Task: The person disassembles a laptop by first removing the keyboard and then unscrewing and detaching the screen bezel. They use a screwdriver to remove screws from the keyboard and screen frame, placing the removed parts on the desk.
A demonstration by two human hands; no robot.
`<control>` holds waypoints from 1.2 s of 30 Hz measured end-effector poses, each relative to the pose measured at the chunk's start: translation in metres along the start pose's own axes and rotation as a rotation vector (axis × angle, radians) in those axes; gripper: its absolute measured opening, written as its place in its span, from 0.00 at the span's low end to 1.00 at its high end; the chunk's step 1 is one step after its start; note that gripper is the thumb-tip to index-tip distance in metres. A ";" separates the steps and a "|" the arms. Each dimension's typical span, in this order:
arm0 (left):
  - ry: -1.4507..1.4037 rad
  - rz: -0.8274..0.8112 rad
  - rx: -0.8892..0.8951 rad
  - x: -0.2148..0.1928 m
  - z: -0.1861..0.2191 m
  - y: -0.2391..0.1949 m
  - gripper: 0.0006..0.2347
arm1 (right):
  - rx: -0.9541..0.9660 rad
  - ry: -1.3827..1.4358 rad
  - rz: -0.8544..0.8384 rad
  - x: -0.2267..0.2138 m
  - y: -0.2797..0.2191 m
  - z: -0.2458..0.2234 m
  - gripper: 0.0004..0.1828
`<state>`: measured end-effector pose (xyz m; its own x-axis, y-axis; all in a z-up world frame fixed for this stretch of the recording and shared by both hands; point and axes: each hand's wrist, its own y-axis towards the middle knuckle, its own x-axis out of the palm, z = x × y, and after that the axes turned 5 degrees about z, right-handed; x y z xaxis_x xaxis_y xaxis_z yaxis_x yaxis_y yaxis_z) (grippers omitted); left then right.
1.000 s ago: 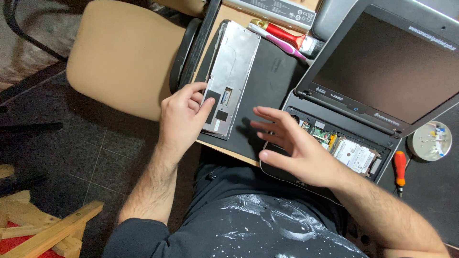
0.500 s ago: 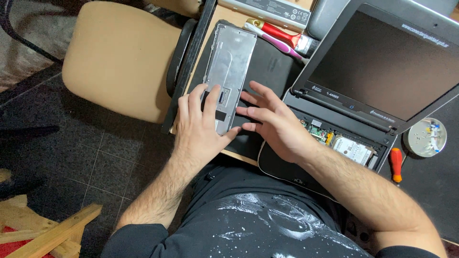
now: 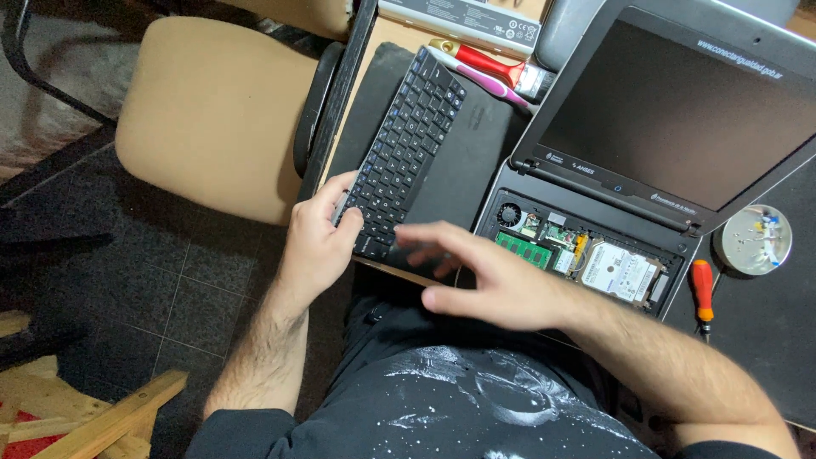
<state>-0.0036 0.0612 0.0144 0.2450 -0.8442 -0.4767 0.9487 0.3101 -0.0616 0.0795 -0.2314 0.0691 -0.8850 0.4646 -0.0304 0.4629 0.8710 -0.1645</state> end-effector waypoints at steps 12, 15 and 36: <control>0.671 0.077 0.286 0.032 0.033 0.004 0.51 | -0.138 -0.327 0.420 -0.018 -0.117 0.030 0.20; 0.803 0.099 0.348 0.065 0.035 0.014 0.53 | -0.133 -0.518 0.659 -0.021 -0.142 0.053 0.14; 1.031 0.226 0.406 0.067 0.011 0.033 0.33 | -0.269 -0.744 1.076 -0.023 -0.216 0.139 0.02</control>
<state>0.0465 0.0097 -0.0100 0.3160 0.0355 -0.9481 0.9442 0.0859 0.3179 -0.0069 -0.4526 -0.0316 0.1481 0.8136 -0.5622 0.8623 0.1722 0.4763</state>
